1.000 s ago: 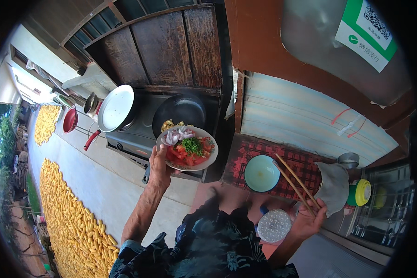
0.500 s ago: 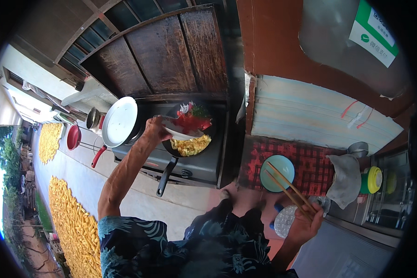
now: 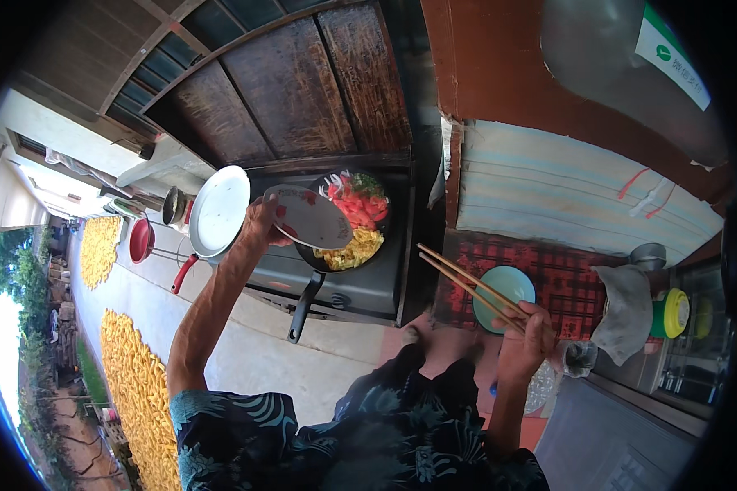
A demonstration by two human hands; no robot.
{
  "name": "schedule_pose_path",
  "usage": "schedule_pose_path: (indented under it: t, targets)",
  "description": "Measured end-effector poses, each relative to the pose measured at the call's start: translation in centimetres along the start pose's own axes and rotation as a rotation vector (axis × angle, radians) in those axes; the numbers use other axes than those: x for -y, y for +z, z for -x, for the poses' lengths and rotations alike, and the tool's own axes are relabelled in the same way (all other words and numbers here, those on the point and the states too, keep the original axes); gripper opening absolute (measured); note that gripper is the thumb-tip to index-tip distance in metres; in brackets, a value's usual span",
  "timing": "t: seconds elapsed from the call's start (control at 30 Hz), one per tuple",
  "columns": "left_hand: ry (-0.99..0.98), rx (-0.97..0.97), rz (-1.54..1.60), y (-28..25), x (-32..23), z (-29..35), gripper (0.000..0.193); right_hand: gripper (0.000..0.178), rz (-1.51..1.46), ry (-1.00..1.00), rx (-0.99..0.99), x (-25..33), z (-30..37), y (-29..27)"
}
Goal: The person cooks scrambled eggs in a frying pan using chopsticks to stir and fold the mixture. They then add chopped tomatoes, onions, and green onions from a plate into the pan and continue to stir-fry the ingredients together.
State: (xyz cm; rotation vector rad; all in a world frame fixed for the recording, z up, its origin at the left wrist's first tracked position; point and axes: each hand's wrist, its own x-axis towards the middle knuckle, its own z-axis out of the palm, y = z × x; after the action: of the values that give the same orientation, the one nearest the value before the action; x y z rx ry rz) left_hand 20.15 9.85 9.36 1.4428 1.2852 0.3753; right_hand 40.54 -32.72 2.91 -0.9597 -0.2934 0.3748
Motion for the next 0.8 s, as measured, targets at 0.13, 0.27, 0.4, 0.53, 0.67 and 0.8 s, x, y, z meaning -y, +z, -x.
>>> schedule_pose_path:
  t: [0.13, 0.27, 0.4, 0.53, 0.67, 0.8]
  targets:
    - [0.102, -0.002, -0.050, -0.8, 0.8, 1.0, 0.055, 0.031, -0.056, 0.104, 0.088, -5.0, -2.6, 6.0]
    - [0.076, -0.041, -0.009, -0.9, 1.2, 1.4, 0.054, 0.031, -0.026, 0.178, 0.308, -10.2, -4.0, 12.3]
    - [0.082, 0.002, 0.048, -1.3, 1.5, 1.6, 0.055, 0.034, -0.138, 0.279, 0.504, -14.2, -3.4, 15.6]
    - [0.059, 0.045, 0.107, -1.9, 2.3, 0.7, 0.057, 0.038, -0.039, 0.259, 0.492, -16.4, -3.7, 16.6]
    - [0.014, 0.051, 0.172, -1.9, 3.1, 0.0, 0.054, 0.037, -0.013, 0.198, 0.325, -17.3, -5.4, 17.0]
    - [-0.004, 0.084, 0.206, -2.1, 3.4, -0.6, 0.052, 0.036, -0.214, 0.337, 0.452, -15.8, -4.4, 15.8]
